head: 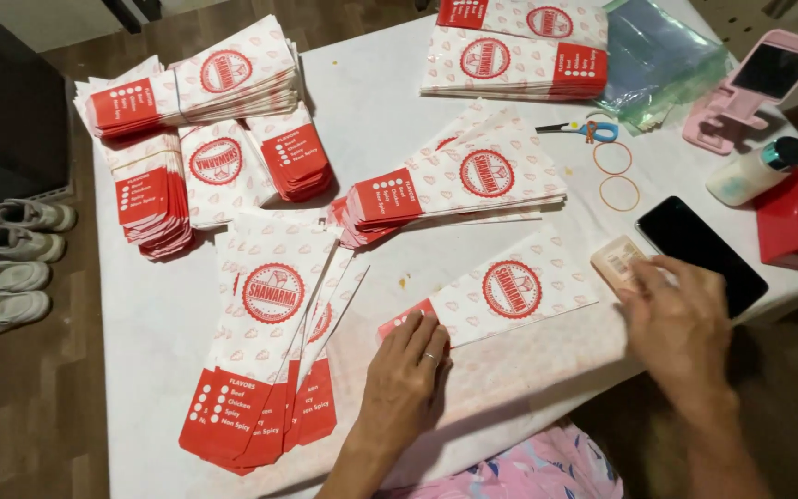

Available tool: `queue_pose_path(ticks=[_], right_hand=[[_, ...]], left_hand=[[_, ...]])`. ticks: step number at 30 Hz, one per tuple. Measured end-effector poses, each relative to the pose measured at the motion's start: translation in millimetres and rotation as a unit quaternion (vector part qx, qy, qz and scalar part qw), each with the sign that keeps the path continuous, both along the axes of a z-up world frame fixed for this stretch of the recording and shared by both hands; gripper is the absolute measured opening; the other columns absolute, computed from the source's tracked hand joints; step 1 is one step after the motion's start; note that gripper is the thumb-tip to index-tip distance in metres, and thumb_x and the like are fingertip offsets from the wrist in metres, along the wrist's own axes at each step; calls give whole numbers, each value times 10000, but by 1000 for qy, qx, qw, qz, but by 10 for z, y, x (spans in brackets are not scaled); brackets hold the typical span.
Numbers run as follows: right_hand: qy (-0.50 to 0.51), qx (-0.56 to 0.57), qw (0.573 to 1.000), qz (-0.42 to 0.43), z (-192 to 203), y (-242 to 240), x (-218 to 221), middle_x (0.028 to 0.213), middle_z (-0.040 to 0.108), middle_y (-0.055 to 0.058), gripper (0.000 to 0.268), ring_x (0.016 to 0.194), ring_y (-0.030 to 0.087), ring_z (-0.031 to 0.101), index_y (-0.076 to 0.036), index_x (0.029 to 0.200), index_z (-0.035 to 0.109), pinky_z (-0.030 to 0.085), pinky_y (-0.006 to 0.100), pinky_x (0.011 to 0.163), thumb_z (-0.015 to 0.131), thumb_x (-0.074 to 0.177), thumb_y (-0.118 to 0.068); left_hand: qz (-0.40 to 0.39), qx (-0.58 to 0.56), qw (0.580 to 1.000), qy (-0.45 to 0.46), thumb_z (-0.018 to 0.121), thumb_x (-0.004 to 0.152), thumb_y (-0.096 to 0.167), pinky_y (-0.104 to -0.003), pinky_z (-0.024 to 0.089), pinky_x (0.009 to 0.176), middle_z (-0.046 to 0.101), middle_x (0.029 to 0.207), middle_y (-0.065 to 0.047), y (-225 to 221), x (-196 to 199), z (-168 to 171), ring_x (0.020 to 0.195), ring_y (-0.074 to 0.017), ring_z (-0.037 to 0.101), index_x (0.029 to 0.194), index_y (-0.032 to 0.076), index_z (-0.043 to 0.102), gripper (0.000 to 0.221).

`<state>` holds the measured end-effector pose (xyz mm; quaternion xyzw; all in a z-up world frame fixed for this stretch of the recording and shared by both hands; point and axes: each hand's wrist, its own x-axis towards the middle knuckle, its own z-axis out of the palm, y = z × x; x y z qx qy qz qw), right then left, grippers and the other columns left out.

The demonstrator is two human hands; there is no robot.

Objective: The person assembles paper sleeves by applying glue to the edges and folding them by hand. They handle stacks of paper sleeves, a bottle of glue, and rubber bands while working at a table.

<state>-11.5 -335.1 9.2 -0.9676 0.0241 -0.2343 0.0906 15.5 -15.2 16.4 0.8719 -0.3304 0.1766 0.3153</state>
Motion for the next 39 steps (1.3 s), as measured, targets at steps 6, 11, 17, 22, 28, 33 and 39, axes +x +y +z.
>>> queue_pose_path(ticks=[6,11,17,22,28,33,39], right_hand=[[175,139,966,-134,-153,-499,-80,1086,645,214,698,854,338,613,33,1379,642,510,416,765,828,768,-251],[7,510,855,-92,-126,-502,-218,1091,660,249,434,909,279,667,135,1236,562,556,312,811,715,831,167],[-142,653,744,-9,-131,-456,-345,1100,662,26,253,915,88,656,-40,1148,595,558,142,827,727,935,-3],[-121,451,884,4,-265,-200,-294,1102,650,173,404,879,215,645,86,1210,535,566,293,816,777,889,50],[-57,489,870,40,-233,209,-134,956,726,144,360,803,187,723,45,1080,595,618,253,756,811,794,7],[-132,415,900,-14,-344,-268,-156,1050,678,210,385,850,239,666,133,1148,582,582,299,764,826,869,27],[-156,532,832,-8,-325,-443,-206,1132,648,81,352,945,127,636,18,1214,560,566,204,891,767,930,40]], left_hand=[[-5,55,998,-28,703,814,15,-435,589,884,724,1102,-276,-55,46,-156,1064,-399,703,1017,-112,700,240],[-31,57,997,31,725,815,54,-433,619,819,744,1112,-257,47,120,-1,1034,-404,730,1049,-58,748,261],[-58,58,980,181,670,817,32,-380,552,656,732,1065,-128,117,204,435,816,-262,684,1009,-9,728,205],[0,-7,977,214,656,889,44,-361,458,413,675,592,-112,102,273,468,385,-221,548,850,15,669,50],[13,-37,960,278,625,941,172,-339,509,450,785,666,-72,224,447,75,426,-223,670,941,51,696,140],[23,-40,955,292,665,926,199,-316,477,422,741,587,-82,249,493,34,384,-189,609,888,38,711,171],[28,-34,945,325,678,918,196,-316,478,444,731,599,-75,260,522,20,404,-177,580,892,44,719,160]])
